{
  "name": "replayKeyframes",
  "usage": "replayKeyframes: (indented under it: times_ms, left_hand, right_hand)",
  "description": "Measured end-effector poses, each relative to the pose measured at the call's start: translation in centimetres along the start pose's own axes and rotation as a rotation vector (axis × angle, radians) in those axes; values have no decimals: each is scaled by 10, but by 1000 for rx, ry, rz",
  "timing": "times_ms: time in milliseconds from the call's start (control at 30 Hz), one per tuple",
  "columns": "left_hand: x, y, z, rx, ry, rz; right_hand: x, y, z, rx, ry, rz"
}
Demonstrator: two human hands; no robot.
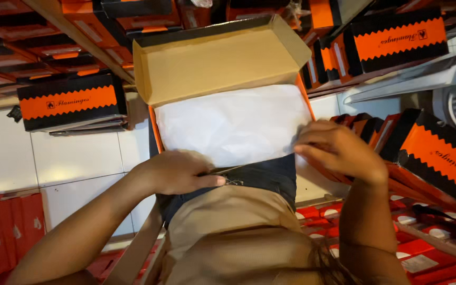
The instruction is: The person wipes the exterior of a shoebox with a cloth, opens the lid to remove a shoe, cleans the shoe with the cloth, and then replaces the shoe and closes the box.
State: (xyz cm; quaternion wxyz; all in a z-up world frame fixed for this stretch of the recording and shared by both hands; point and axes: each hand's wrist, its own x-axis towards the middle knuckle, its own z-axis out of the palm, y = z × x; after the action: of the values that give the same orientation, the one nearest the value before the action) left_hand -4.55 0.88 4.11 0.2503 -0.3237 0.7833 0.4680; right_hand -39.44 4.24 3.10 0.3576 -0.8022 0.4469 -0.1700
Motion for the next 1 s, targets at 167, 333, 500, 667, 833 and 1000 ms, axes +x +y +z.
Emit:
replayKeyframes:
  times_ms: [167,333,500,667,833,1000]
  left_hand:
    - [-5,6,-6,12,-20,-45]
    - [-18,4,-15,0,-60,-54]
    - [-49,-37,-41,-427,140,202]
    - [-4,-137,-61,-467,1467,308]
    - [35,-154,-48,-1550,1101,131]
    - [4,-103,-57,-1876,991,399]
  right_hand:
    - [5,-10,0,-145,-222,271]
    - [7,-26,2,-200,-207,303]
    - [-7,-2,-34,-106,-29,318]
    - [65,47,-38,210,603,430]
    - [116,106,-28,620,489,546]
    - [101,74,-36,741,568,486]
